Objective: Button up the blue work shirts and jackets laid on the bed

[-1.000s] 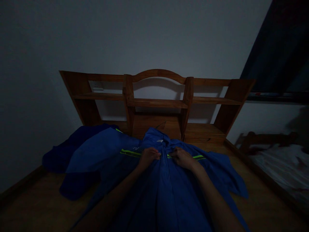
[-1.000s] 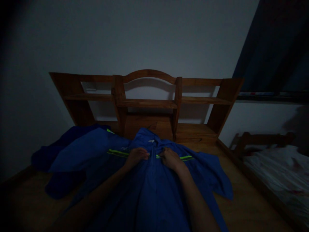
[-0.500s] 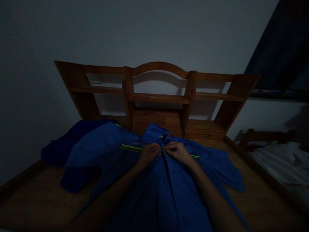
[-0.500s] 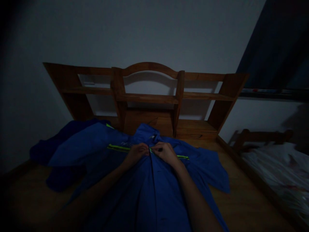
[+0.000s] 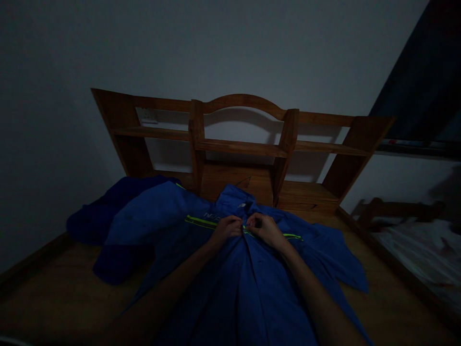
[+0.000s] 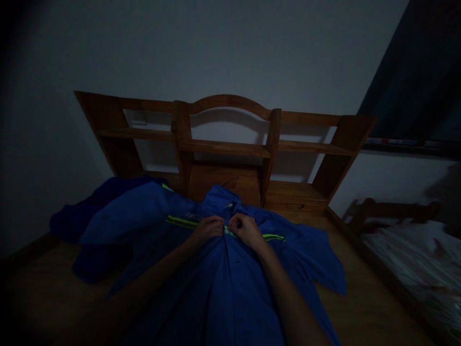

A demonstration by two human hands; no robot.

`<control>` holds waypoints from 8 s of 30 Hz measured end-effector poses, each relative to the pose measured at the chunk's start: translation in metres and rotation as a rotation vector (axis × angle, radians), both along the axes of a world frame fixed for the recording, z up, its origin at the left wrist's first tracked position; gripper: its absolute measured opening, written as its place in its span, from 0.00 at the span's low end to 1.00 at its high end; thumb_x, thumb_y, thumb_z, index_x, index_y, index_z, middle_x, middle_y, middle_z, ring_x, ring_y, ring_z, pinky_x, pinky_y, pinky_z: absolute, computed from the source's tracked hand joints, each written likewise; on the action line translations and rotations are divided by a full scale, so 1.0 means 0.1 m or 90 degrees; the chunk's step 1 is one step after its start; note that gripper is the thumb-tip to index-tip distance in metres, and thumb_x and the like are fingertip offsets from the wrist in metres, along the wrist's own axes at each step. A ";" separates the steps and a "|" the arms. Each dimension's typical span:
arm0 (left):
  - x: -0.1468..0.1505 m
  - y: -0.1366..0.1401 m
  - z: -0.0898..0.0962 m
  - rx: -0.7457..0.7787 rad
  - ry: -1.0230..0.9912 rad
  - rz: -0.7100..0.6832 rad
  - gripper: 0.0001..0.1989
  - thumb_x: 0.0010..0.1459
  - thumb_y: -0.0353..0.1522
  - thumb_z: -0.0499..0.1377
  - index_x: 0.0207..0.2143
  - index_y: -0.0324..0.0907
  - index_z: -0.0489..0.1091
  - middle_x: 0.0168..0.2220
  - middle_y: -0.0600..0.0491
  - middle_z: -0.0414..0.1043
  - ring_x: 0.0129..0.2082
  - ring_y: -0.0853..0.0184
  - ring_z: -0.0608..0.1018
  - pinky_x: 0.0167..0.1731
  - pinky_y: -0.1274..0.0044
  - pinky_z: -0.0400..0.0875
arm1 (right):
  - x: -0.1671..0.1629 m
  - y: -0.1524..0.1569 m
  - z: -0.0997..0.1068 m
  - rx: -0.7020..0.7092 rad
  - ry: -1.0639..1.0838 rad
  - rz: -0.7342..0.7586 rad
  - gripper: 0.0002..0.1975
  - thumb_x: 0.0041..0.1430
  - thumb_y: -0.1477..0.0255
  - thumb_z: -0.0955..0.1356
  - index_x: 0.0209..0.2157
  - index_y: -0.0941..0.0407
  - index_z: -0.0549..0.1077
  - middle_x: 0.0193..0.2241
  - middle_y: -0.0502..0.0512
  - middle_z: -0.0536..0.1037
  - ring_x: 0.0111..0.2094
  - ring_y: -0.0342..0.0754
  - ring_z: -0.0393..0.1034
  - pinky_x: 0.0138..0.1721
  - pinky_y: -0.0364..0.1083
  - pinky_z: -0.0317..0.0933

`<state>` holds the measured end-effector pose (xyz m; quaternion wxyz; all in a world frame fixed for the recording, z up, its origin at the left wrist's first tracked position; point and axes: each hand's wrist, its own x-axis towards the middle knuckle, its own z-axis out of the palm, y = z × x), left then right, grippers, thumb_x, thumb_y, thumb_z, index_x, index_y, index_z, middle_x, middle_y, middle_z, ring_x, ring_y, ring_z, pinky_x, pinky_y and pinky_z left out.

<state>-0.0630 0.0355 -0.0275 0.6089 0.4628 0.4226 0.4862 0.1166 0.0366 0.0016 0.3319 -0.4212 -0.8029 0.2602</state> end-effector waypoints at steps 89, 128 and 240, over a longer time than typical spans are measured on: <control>0.03 -1.55 0.08 0.352 0.355 0.122 0.08 0.52 0.24 0.50 0.29 0.41 0.67 0.26 0.54 0.72 0.26 0.70 0.75 0.26 0.81 0.63 | -0.19 -1.76 0.04 0.082 0.152 -0.066 0.11 0.60 0.68 0.64 0.41 0.52 0.76 0.37 0.55 0.75 0.39 0.48 0.70 0.43 0.46 0.63; 0.01 -1.49 -0.16 0.166 0.074 0.092 0.11 0.47 0.34 0.62 0.33 0.39 0.66 0.25 0.55 0.71 0.27 0.69 0.74 0.28 0.80 0.63 | -0.26 -1.71 -0.21 0.117 0.061 -0.115 0.05 0.57 0.72 0.64 0.37 0.55 0.68 0.31 0.51 0.71 0.31 0.44 0.66 0.34 0.42 0.60; -0.52 -1.59 0.24 0.323 0.439 0.205 0.13 0.55 0.38 0.55 0.41 0.43 0.68 0.44 0.46 0.69 0.37 0.62 0.75 0.41 0.70 0.68 | 0.69 -1.48 0.10 0.162 -0.011 -0.346 0.17 0.57 0.67 0.62 0.47 0.59 0.69 0.45 0.63 0.70 0.38 0.50 0.69 0.43 0.49 0.60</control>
